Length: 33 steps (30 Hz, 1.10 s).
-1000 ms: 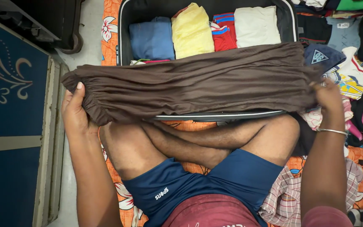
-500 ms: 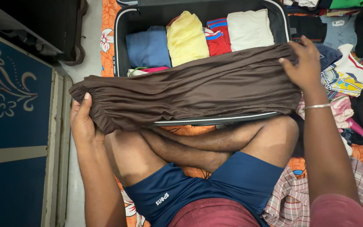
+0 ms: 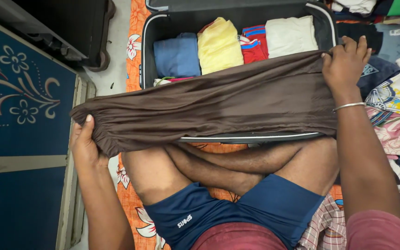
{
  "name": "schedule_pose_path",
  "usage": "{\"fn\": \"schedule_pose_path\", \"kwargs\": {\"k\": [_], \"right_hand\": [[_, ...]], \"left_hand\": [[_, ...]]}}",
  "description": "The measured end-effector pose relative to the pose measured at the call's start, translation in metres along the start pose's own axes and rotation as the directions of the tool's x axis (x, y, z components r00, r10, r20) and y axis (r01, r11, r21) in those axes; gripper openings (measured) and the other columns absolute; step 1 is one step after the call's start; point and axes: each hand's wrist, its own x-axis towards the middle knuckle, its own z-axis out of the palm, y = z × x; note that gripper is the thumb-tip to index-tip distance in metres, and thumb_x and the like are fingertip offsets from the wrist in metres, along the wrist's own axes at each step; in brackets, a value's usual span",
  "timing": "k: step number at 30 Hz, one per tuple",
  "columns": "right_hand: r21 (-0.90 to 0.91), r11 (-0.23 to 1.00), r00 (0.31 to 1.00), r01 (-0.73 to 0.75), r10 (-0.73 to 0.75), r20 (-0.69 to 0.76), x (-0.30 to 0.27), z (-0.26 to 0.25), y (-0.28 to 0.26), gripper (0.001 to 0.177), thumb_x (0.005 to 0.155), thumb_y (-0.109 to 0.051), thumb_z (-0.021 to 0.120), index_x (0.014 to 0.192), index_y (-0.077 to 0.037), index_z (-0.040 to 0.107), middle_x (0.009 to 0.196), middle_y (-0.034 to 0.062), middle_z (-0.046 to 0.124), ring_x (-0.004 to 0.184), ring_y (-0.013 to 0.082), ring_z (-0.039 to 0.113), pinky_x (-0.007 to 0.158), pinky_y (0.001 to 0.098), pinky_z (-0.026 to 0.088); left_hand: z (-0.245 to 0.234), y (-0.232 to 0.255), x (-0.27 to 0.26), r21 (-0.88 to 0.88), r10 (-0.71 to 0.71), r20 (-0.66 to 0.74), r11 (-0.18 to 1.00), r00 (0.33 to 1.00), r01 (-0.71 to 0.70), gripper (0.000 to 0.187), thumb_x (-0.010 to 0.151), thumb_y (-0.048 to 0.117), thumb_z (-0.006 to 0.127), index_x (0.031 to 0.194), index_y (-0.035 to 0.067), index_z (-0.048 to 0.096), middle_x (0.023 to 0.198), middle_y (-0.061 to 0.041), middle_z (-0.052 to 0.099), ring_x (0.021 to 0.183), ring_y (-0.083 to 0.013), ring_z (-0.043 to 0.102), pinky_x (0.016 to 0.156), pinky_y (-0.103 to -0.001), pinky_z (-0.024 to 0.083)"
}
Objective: The person sits cross-legged and folds various clothing items, including a brown shirt, a pink floral shirt, black shorts, and white pants, placing them into an open suitcase. The person handles each item one at a time, folding and arranging them neatly inside the luggage.
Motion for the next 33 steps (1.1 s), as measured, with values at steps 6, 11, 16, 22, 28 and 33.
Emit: {"fn": "schedule_pose_path", "kwargs": {"k": [6,11,16,22,28,33], "right_hand": [[0.046,0.988,0.988,0.148,-0.145,-0.052,0.002,-0.031,-0.076,0.028,0.101,-0.022,0.072,0.118,-0.003,0.062,0.146,0.0205,0.053,0.148,0.0443,0.036,0.124,0.0604,0.026],[0.264,0.91,0.884,0.32,-0.387,0.261,-0.006,-0.048,-0.172,0.052,0.091,-0.044,0.072,0.13,-0.01,0.068,0.153,0.0155,0.055,0.146,0.0394,0.043,0.116,0.065,0.029],[0.183,0.961,0.919,0.208,-0.256,0.301,-0.002,-0.065,-0.218,0.06,0.085,-0.049,0.071,0.13,-0.01,0.068,0.148,0.0162,0.053,0.137,0.0433,0.044,0.105,0.0688,0.031],[0.85,0.389,0.86,-0.354,-0.221,0.459,-0.021,-0.091,-0.273,0.051,0.1,-0.041,0.068,0.138,-0.007,0.06,0.139,0.0123,0.065,0.12,0.0282,0.065,0.097,0.04,0.055],[0.667,-0.073,0.655,-0.741,-0.297,0.695,-0.023,-0.088,-0.288,0.065,0.094,-0.046,0.06,0.147,-0.013,0.043,0.132,-0.0045,0.059,0.111,0.0066,0.063,0.079,0.0307,0.059],[0.65,0.022,0.637,-0.76,-0.175,0.751,-0.032,-0.071,-0.275,0.054,0.095,-0.031,0.067,0.142,-0.01,0.053,0.112,-0.0007,0.063,0.092,0.0091,0.055,0.062,0.0265,0.037]], "left_hand": [[0.019,-0.014,0.003,-0.051,-0.016,0.05,0.999,0.999,0.018,0.024,0.102,0.009,0.061,0.126,0.004,0.061,0.123,-0.011,0.07,0.112,-0.0221,0.07,0.103,-0.039,0.057],[0.035,-0.021,0.005,-0.127,-0.004,0.081,0.992,0.997,0.015,0.026,0.102,0.009,0.063,0.127,0.002,0.062,0.125,-0.011,0.07,0.112,-0.0219,0.069,0.104,-0.037,0.056],[0.06,-0.026,-0.005,-0.074,-0.002,0.092,0.997,0.996,0.009,0.025,0.102,0.009,0.063,0.126,0.001,0.062,0.122,-0.011,0.07,0.108,-0.0202,0.069,0.101,-0.036,0.056],[0.116,-0.077,-0.016,0.13,-0.042,0.127,0.991,0.991,0.025,0.037,0.098,0.012,0.067,0.133,0.003,0.056,0.125,-0.007,0.065,0.112,-0.015,0.063,0.101,-0.031,0.052],[0.186,-0.148,-0.031,0.611,-0.031,0.459,0.736,0.888,-0.29,0.051,0.097,0.024,0.072,0.138,0.001,0.051,0.133,-0.019,0.064,0.121,-0.0229,0.062,0.101,-0.036,0.049],[0.183,-0.16,-0.026,0.581,-0.238,0.511,0.803,0.826,-0.129,0.053,0.092,0.03,0.065,0.138,0.007,0.05,0.138,-0.015,0.064,0.113,-0.0283,0.073,0.097,-0.037,0.055]]}}
